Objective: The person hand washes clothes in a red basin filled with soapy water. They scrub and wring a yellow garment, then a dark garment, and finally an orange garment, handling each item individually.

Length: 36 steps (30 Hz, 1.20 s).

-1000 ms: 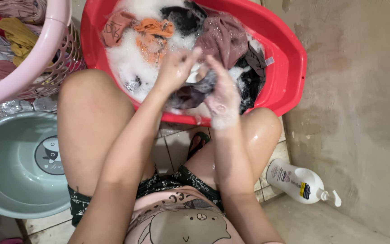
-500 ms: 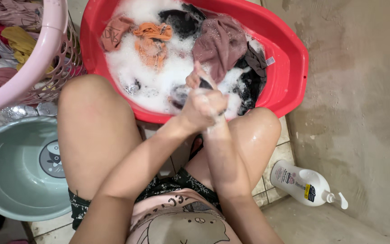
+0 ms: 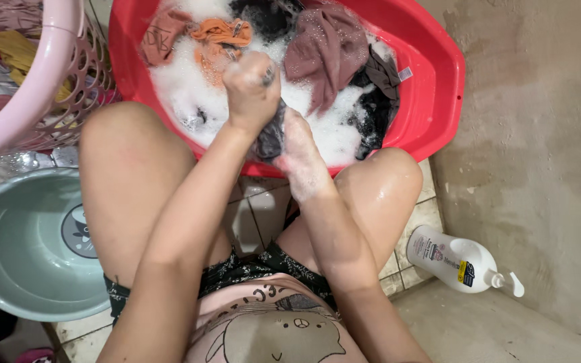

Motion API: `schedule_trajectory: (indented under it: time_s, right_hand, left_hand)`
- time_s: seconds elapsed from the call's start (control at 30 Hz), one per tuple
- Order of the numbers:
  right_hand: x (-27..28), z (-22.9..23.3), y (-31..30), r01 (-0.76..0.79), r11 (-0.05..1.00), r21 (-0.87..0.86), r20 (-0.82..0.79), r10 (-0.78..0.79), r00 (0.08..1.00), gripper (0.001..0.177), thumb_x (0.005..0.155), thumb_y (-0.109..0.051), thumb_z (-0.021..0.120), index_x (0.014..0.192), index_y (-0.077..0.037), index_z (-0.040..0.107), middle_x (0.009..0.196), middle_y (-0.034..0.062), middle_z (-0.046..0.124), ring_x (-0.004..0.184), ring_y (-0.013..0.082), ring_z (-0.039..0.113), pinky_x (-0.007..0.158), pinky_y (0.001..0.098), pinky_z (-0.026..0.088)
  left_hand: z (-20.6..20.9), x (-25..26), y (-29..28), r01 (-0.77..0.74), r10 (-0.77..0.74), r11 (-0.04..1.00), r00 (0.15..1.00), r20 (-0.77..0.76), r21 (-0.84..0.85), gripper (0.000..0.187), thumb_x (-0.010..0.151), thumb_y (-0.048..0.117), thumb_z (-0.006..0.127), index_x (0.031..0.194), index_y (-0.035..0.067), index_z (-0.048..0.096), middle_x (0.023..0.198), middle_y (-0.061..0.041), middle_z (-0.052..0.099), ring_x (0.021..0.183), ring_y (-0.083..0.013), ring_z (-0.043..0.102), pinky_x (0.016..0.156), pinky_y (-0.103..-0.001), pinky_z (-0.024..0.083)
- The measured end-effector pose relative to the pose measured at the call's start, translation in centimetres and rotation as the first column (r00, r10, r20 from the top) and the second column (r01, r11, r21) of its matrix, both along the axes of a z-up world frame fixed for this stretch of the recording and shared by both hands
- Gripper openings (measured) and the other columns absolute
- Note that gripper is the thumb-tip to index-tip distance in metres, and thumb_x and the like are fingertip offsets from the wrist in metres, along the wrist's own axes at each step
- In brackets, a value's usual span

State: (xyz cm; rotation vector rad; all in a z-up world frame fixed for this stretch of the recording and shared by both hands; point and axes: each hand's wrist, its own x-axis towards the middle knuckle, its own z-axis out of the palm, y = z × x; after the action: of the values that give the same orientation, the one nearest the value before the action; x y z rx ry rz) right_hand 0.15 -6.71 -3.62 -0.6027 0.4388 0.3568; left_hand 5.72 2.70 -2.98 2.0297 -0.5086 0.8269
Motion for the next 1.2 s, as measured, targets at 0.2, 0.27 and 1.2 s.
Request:
schedule_trajectory:
  time_s: [0.2,0.27,1.2]
  right_hand:
    - [0.4,-0.2,-1.6,0.057,0.998,-0.029,0.387,-0.042,0.921,0.019,0.099,-0.016,0.058,0.109,-0.003,0.067,0.096,0.0097,0.071,0.086,0.0215,0.069,0.076,0.0376,0.059]
    - [0.7,-0.6,-0.6,0.018,0.999,-0.030,0.208,-0.012,0.978,0.019,0.099,-0.015,0.058,0.110,-0.003,0.067,0.098,0.0101,0.072,0.088,0.0219,0.069,0.077,0.0380,0.059]
    - [-0.5,2.2,-0.9,0.002,0.966,-0.258,0.104,0.026,0.994,0.031,0.094,-0.030,0.056,0.120,-0.012,0.063,0.095,-0.0022,0.066,0.089,0.0158,0.061,0.074,0.0347,0.051]
  left_hand:
    - [-1.0,-0.6,0.0,0.063,-0.062,0.997,0.997,-0.036,0.053,0.003,0.078,0.006,0.061,0.080,0.007,0.063,0.075,-0.012,0.059,0.063,-0.0347,0.059,0.056,-0.050,0.049]
    - [-1.8,-0.7,-0.5,0.111,-0.109,0.994,0.991,-0.075,0.021,0.004,0.082,0.005,0.060,0.081,0.007,0.064,0.075,-0.014,0.059,0.062,-0.0362,0.059,0.056,-0.051,0.050]
    - [-0.2,-2.4,-1.4,0.043,-0.046,0.998,0.997,0.065,0.036,0.007,0.085,0.005,0.065,0.078,0.006,0.064,0.074,-0.009,0.062,0.066,-0.0286,0.059,0.060,-0.043,0.047]
